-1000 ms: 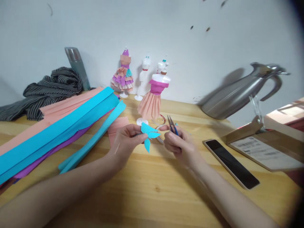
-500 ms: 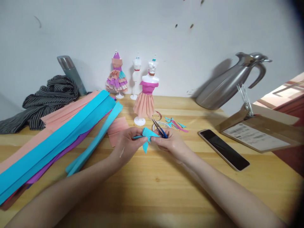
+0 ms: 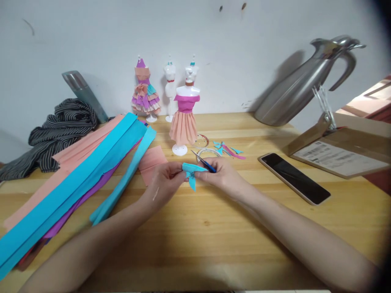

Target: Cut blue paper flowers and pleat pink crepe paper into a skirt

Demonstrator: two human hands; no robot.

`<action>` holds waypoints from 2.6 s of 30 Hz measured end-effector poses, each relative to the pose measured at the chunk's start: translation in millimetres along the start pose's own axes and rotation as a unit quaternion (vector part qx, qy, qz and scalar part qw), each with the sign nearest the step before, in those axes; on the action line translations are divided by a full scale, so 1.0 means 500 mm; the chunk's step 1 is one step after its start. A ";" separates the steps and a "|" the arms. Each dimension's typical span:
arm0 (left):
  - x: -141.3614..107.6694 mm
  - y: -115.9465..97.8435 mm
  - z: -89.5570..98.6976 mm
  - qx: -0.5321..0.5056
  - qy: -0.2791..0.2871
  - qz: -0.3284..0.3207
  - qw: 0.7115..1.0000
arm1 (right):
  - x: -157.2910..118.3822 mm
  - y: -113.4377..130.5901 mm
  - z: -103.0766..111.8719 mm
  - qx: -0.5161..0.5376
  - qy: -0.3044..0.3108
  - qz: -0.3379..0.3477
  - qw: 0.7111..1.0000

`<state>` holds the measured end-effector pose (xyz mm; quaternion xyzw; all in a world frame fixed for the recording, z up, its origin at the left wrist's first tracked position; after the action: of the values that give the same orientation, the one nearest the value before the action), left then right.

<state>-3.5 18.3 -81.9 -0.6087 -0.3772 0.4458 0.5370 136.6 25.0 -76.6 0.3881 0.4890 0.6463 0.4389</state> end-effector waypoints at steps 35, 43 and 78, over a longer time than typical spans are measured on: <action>0.001 0.008 -0.001 -0.065 0.057 0.100 0.991 | -0.012 0.031 0.023 0.092 0.021 0.105 0.990; -0.005 -0.016 0.023 -0.136 0.005 0.060 0.989 | -0.038 0.101 0.022 -0.348 0.135 0.282 0.884; 0.004 0.004 0.021 -0.125 -0.090 -0.008 0.988 | -0.015 0.029 -0.005 -0.224 0.119 0.084 0.964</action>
<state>-13.1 23.2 -84.4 -0.6256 -0.4819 0.4435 0.4240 133.8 14.9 -63.8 0.2395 0.3467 0.8152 0.3974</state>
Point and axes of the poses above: each hand's wrist, its own x-axis towards the middle knuckle, its own z-axis out of the back of the hand, y = z × x, the point moved 6 cm from there along x, towards the middle knuckle, and after that the axes turned 6 degrees about z, right-handed, at the moved point
